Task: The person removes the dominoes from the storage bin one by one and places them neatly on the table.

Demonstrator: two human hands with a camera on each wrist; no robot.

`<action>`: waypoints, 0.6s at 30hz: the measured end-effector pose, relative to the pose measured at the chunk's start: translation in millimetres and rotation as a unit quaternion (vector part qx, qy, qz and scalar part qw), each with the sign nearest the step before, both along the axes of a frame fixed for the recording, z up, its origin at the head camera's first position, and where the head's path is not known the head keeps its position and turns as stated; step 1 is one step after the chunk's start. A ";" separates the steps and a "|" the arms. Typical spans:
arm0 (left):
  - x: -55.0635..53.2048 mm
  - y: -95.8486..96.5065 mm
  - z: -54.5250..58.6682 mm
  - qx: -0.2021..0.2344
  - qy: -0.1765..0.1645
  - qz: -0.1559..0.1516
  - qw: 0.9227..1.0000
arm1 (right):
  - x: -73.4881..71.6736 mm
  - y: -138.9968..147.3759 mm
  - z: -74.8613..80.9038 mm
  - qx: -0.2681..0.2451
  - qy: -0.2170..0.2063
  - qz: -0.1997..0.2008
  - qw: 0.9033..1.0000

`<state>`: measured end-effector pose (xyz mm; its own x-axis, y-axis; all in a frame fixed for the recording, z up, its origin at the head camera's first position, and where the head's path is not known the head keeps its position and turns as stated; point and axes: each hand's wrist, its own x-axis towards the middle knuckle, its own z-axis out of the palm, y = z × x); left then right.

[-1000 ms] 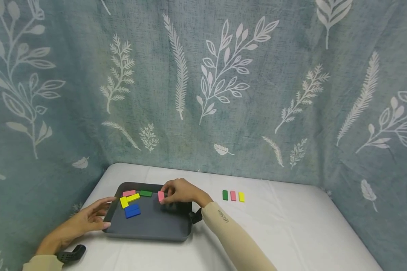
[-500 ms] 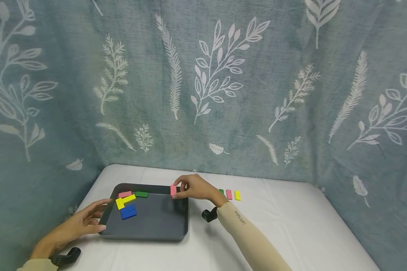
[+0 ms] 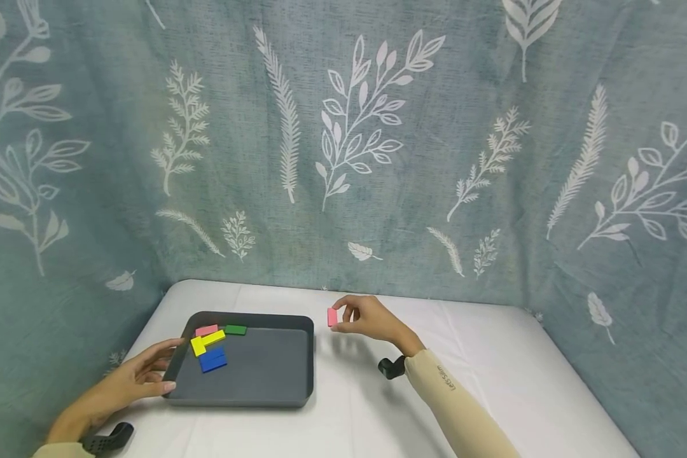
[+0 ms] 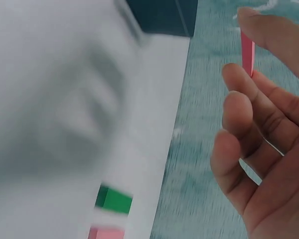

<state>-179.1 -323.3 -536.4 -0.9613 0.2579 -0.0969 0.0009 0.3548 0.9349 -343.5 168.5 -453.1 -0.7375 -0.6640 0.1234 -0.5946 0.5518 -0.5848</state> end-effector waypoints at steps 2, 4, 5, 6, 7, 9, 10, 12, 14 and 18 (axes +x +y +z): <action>0.5 0.3 -0.6 0.000 -0.002 0.002 1.000 | 0.0 9.3 -0.2 -0.003 0.000 -0.009 1.000; 0.5 0.8 -0.8 -0.002 -0.008 0.007 1.000 | -0.2 17.8 -0.9 -0.003 0.001 -0.018 1.000; 0.5 1.0 -0.7 -0.004 -0.009 0.009 1.000 | -0.2 21.9 -1.3 -0.003 0.002 -0.022 1.000; 0.3 1.1 -0.3 -0.006 -0.008 0.008 1.000 | -0.2 25.9 -1.8 -0.003 0.004 -0.025 1.000; 0.3 1.5 0.2 -0.008 -0.009 0.010 1.000 | -0.1 30.0 -2.2 -0.004 0.005 -0.028 1.000; 0.0 2.1 0.8 -0.010 -0.010 0.009 1.000 | 0.4 38.2 -3.5 -0.003 0.007 -0.033 0.999; -0.1 2.5 1.0 -0.011 -0.010 0.007 1.000 | 0.9 42.3 -4.1 -0.004 0.008 -0.035 0.999; -0.2 3.2 1.2 -0.008 -0.011 0.004 1.000 | 1.9 50.5 -5.4 -0.006 0.011 -0.038 0.999; -0.1 4.1 1.3 -0.004 -0.017 0.005 1.000 | 3.2 58.2 -6.9 -0.005 0.018 -0.044 0.999; 0.7 5.3 2.2 -0.001 -0.021 0.007 1.000 | 6.3 73.3 -11.0 0.002 0.031 -0.057 0.998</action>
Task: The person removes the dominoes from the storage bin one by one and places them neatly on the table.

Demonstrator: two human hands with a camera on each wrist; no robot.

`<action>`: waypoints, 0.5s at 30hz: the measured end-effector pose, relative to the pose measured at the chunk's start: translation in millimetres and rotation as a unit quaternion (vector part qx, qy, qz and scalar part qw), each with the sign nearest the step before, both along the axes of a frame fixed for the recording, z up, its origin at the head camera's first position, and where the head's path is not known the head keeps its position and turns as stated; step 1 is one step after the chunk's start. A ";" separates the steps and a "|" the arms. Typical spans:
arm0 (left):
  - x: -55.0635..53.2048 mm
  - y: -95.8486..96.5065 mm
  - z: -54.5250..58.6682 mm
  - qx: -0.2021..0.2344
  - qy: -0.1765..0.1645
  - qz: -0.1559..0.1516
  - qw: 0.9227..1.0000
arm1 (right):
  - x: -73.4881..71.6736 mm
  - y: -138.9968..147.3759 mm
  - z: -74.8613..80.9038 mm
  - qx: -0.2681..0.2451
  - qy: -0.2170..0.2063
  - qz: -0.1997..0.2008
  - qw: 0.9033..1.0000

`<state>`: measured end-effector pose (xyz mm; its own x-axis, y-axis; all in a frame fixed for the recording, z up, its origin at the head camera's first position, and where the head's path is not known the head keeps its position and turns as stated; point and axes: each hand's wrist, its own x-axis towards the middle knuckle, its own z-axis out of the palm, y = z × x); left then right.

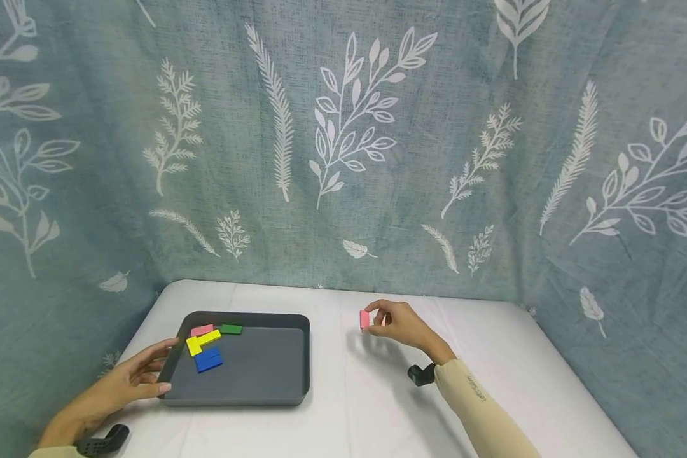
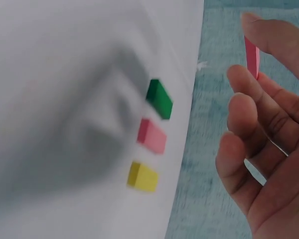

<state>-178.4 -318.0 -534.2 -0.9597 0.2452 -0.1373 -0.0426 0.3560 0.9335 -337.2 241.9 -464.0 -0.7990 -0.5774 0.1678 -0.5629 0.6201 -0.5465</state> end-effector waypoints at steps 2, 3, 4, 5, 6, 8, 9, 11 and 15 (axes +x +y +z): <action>0.2 0.0 0.6 -0.001 0.007 -0.004 1.000 | 0.7 7.2 -2.3 0.004 0.000 -0.007 1.000; 0.5 -0.2 0.9 0.000 0.010 -0.006 1.000 | 0.9 10.7 -3.4 0.006 -0.001 -0.009 1.000; 0.9 -0.3 1.2 -0.002 0.010 -0.005 1.000 | 0.8 14.1 -4.5 0.006 -0.002 -0.011 1.000; 0.9 -0.7 1.2 -0.002 0.015 -0.009 1.000 | 0.5 17.4 -5.4 0.007 -0.003 -0.012 1.000; 1.0 -0.8 1.4 -0.001 0.018 -0.011 1.000 | 0.3 20.4 -6.1 0.007 -0.003 -0.013 1.000; 1.2 -0.9 1.8 -0.004 0.016 -0.008 1.000 | -0.2 25.4 -7.1 0.007 -0.004 -0.013 1.000; 1.4 -1.1 1.6 -0.004 0.018 -0.008 1.000 | -0.7 27.9 -8.0 0.008 -0.003 -0.013 1.000; 1.8 -1.2 1.6 -0.006 0.015 -0.007 1.000 | -1.7 32.5 -9.8 0.012 -0.001 -0.016 1.000; 2.3 -0.7 1.4 -0.007 0.010 -0.006 1.000 | -4.3 43.3 -16.3 0.026 -0.004 -0.028 0.999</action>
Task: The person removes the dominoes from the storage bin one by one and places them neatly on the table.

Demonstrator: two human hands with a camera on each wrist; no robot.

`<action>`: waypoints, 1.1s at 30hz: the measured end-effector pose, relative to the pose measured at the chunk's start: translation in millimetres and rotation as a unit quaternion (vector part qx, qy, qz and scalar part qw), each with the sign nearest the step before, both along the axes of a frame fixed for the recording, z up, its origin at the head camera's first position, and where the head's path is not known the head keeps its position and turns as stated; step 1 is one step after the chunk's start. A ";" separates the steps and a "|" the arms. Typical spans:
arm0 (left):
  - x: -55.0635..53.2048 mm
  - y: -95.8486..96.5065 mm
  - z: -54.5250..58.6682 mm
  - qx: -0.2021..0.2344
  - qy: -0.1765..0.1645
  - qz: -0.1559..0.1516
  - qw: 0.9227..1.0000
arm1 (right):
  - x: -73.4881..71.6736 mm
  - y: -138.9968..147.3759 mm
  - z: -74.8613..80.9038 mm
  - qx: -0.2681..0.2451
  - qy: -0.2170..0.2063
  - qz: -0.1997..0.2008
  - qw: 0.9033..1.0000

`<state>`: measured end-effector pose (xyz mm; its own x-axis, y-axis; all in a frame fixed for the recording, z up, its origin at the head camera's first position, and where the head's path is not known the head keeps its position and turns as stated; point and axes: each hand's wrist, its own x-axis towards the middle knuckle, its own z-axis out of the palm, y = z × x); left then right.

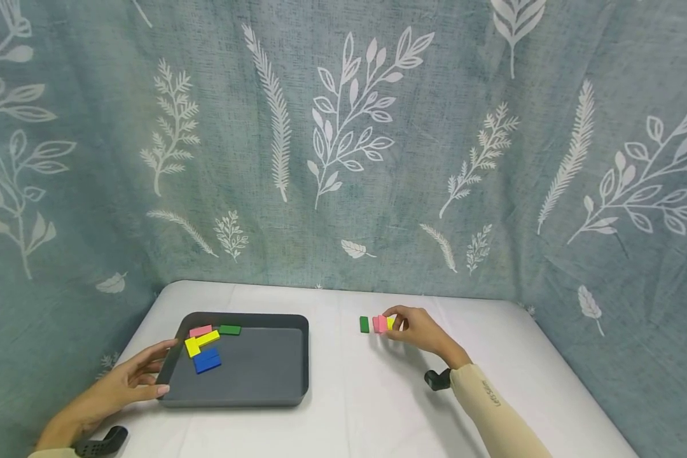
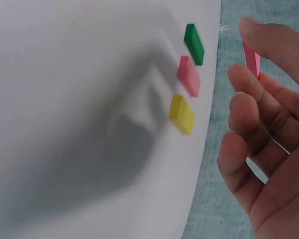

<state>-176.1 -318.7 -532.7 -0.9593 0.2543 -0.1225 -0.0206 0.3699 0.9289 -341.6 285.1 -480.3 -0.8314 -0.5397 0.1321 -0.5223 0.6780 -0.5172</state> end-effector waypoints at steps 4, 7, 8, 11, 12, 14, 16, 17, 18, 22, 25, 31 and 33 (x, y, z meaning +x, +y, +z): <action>-2.0 0.0 0.1 -0.005 -0.003 0.005 1.000 | -3.1 9.3 -5.4 0.008 -0.011 -0.011 1.000; -3.5 0.3 -0.2 -0.003 -0.008 0.009 1.000 | -4.9 16.4 -7.8 0.006 -0.010 -0.019 1.000; -3.7 0.2 -0.3 -0.002 -0.008 0.009 1.000 | -5.4 18.8 -8.4 0.005 -0.008 -0.022 1.000; -3.8 0.5 -0.1 0.001 -0.011 0.011 1.000 | -7.9 26.0 -11.1 0.004 -0.004 -0.029 1.000; -3.7 0.4 0.0 0.000 -0.011 0.011 1.000 | -8.8 28.2 -12.3 0.005 -0.005 -0.033 0.999; -3.5 0.3 0.1 -0.004 -0.010 0.014 1.000 | -10.8 32.4 -15.4 0.010 -0.009 -0.045 0.999; -3.2 0.2 0.4 -0.009 -0.010 0.017 1.000 | -12.4 36.6 -18.9 0.014 -0.014 -0.054 0.998; -3.0 0.1 0.4 -0.010 -0.009 0.018 1.000 | -13.1 38.7 -20.7 0.016 -0.017 -0.060 0.998; -2.7 0.2 0.4 -0.010 -0.009 0.017 1.000 | -13.6 40.5 -22.4 0.018 -0.020 -0.066 0.997; -1.7 0.6 0.6 -0.007 -0.009 0.018 1.000 | -15.1 46.8 -28.9 0.025 -0.029 -0.082 0.996; -1.6 0.7 1.1 0.002 -0.014 0.013 1.000 | -16.0 48.6 -31.7 0.032 -0.046 -0.102 0.993; -1.2 0.2 1.8 0.011 -0.016 0.003 1.000 | -17.9 48.6 -29.4 0.037 -0.055 -0.113 0.991; -0.6 -0.2 1.6 0.010 -0.013 0.001 1.000 | -19.1 47.9 -28.5 0.036 -0.053 -0.112 0.992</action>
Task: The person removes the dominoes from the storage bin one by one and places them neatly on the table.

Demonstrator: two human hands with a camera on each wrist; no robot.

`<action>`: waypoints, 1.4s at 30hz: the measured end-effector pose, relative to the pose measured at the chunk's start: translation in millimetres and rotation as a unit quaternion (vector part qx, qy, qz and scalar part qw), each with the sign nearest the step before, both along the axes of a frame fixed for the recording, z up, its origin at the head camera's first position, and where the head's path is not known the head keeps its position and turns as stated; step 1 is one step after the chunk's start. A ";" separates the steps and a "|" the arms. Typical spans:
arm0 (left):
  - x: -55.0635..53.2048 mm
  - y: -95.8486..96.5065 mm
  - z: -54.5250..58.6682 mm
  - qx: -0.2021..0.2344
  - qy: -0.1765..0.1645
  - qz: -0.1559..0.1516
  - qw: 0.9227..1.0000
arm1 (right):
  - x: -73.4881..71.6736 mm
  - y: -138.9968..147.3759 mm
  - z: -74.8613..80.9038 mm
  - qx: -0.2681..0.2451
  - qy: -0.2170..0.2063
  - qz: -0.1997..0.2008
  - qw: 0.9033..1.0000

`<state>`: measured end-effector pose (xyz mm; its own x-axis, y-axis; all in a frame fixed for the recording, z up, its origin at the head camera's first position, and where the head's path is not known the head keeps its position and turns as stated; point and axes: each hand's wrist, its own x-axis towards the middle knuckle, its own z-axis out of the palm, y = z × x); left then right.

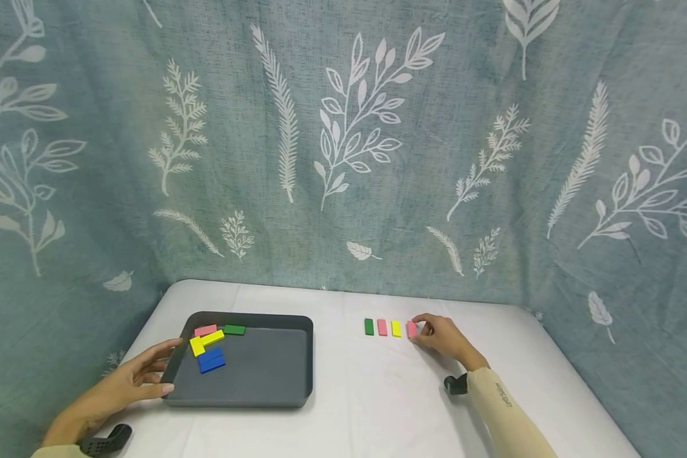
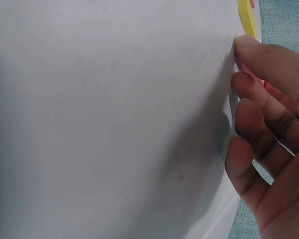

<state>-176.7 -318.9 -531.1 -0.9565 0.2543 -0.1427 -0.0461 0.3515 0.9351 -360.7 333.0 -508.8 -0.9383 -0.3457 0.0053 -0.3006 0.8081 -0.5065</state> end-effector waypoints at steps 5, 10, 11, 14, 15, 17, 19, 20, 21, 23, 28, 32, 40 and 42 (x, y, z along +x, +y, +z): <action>0.7 -0.4 -0.8 0.000 -0.003 0.001 1.000 | -2.0 -1.2 0.7 -0.005 -0.006 0.005 1.000; 0.6 -0.1 -0.6 0.000 -0.002 0.001 1.000 | -4.2 -0.9 -1.5 -0.008 -0.013 0.005 1.000; 0.9 0.1 -0.6 0.001 -0.006 0.004 1.000 | -4.1 -0.7 -2.0 -0.011 -0.016 0.004 1.000; 1.5 -0.2 -0.7 0.003 0.003 -0.001 1.000 | -3.9 0.2 -3.5 -0.015 -0.024 -0.001 1.000; 1.9 -0.1 -0.6 0.003 -0.001 0.001 1.000 | -3.7 0.4 -4.0 -0.015 -0.027 -0.003 1.000; 2.0 -0.7 -1.1 0.003 0.002 0.000 1.000 | -3.8 1.0 -4.6 -0.017 -0.032 -0.006 0.999; 2.4 -1.1 -1.3 0.002 0.001 0.002 1.000 | -3.8 1.1 -4.2 -0.020 -0.035 -0.005 0.999; 2.3 -1.4 -1.5 0.001 0.001 0.003 1.000 | -4.2 1.1 -3.8 -0.022 -0.036 -0.004 0.999; 2.1 -1.8 -2.0 -0.001 0.002 0.003 1.000 | -4.1 1.1 -3.1 -0.023 -0.035 -0.001 0.999; 1.6 -2.5 -3.1 -0.004 0.004 0.005 1.000 | -4.6 0.6 -1.7 -0.025 -0.036 0.003 0.999; 0.0 -2.1 -4.2 -0.005 0.005 0.005 1.000 | -5.5 -2.7 2.9 -0.035 -0.031 0.003 0.999; -1.8 -1.1 -3.5 0.000 -0.008 0.013 1.000 | -5.5 -10.1 7.3 -0.047 -0.022 0.010 0.999; -2.2 -1.4 -3.6 -0.005 -0.012 0.020 1.000 | -2.5 -41.6 19.2 -0.075 -0.002 0.031 0.997; -2.1 -1.0 -3.9 -0.005 -0.010 0.019 1.000 | -1.7 -51.9 21.6 -0.079 0.007 0.035 0.996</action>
<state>-178.8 -319.9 -535.1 -0.9625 0.2163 -0.1637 -0.0778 0.3578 0.9306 -362.4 281.1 -487.2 -0.9117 -0.4035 0.0772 -0.3603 0.6952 -0.6219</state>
